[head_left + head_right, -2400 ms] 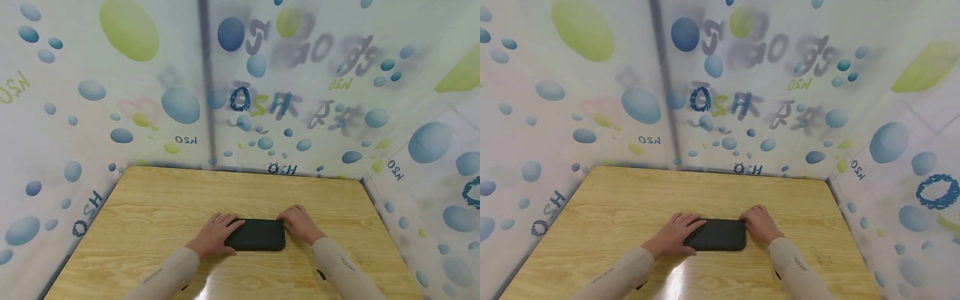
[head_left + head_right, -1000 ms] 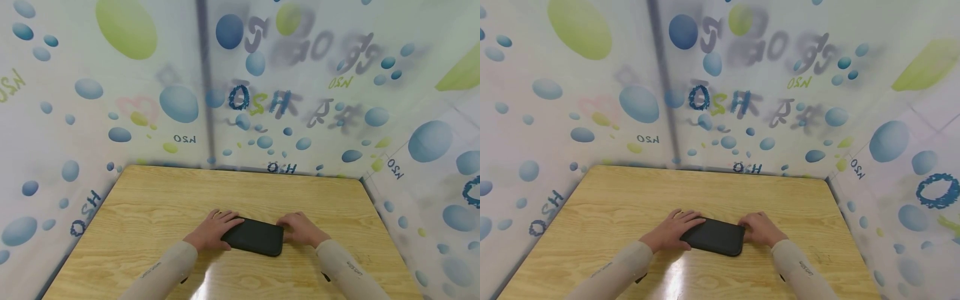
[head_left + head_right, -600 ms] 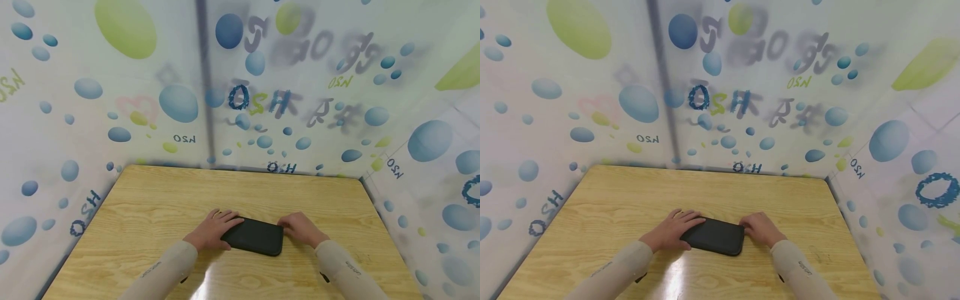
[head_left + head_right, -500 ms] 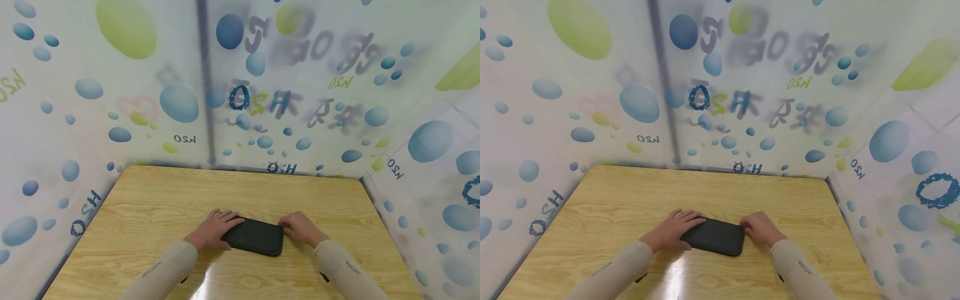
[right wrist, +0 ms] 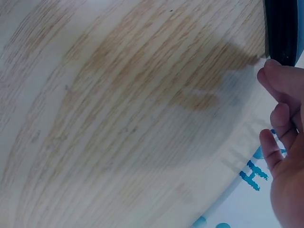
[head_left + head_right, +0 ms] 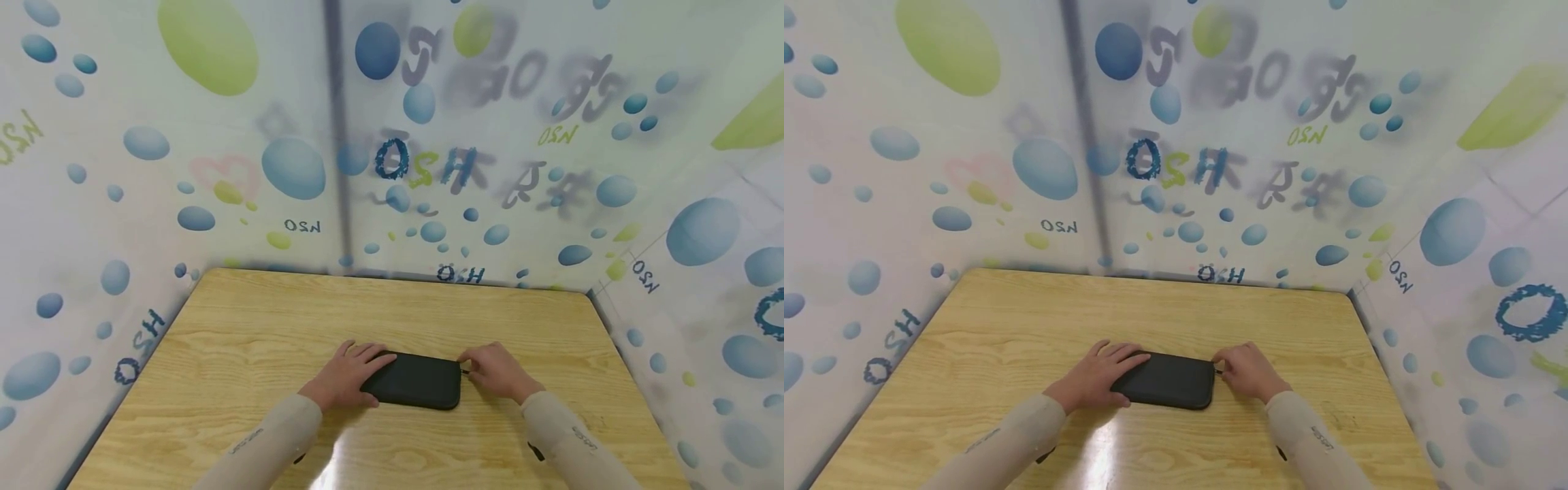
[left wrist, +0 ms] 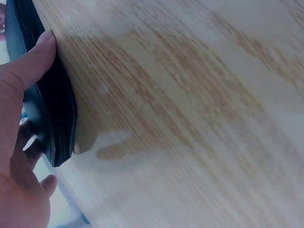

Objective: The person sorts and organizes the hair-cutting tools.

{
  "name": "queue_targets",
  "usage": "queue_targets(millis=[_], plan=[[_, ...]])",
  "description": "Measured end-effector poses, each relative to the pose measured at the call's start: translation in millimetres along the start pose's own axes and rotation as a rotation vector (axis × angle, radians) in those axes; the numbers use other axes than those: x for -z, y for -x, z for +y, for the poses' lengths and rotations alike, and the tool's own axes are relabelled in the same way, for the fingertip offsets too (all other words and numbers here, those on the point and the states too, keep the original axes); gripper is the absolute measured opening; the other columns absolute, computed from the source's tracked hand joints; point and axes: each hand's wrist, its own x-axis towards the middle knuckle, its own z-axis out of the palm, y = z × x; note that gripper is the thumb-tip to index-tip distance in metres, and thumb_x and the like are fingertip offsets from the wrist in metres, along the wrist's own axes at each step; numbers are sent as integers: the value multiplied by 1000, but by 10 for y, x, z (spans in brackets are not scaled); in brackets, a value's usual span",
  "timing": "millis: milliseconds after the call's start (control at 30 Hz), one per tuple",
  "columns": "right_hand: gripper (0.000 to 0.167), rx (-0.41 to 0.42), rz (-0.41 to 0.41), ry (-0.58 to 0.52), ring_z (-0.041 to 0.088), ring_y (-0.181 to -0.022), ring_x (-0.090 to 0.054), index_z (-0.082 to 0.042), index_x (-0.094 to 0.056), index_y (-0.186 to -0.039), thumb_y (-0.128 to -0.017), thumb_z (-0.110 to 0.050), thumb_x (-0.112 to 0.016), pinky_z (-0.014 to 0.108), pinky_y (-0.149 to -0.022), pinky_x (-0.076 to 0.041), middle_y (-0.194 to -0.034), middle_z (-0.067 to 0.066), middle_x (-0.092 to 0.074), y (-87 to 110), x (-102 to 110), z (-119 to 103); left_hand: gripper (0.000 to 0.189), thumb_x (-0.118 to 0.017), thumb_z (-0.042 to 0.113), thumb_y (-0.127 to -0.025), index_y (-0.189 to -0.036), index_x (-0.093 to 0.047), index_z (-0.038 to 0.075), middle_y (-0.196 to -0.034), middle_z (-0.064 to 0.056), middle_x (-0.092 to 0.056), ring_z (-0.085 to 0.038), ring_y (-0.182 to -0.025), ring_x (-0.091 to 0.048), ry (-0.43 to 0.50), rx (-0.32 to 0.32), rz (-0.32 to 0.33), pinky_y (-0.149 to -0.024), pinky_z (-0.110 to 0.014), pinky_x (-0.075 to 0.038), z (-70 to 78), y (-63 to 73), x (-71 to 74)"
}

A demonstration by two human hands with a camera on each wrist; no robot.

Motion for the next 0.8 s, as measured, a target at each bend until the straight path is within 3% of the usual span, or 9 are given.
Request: queue_targets(millis=[200, 500, 800], plan=[[13, 46, 26, 61, 10, -81, -68, -18, -77, -91, -85, -9, -70, 45, -85, -50, -86, -6, -75, 26, -2, 40, 87, -70, 59, -80, -152, -33, 27, -153, -4, -39, -25, -141, -39, -16, 5, 2, -113, -59, -27, 9, 2, -15], [12, 65, -24, 39, 9, -81, -65, -20, -74, -85, -86, -9, -70, 48, -91, -45, -82, -7, -72, 40, -12, 36, 88, -69, 61, -80, -152, -33, 27, -153, -3, -40, -24, -140, -40, -48, 4, 9, -113, -57, -29, -1, -3, -33], [17, 92, -37, 20, 9, -82, -66, -22, -76, -85, -82, -6, -73, 48, -88, -49, -86, -7, -73, 65, 0, -16, 87, -69, 60, -80, -152, -33, 27, -152, -4, -41, -24, -139, -41, -54, -3, 17, -111, -56, -32, 0, 0, -31]])
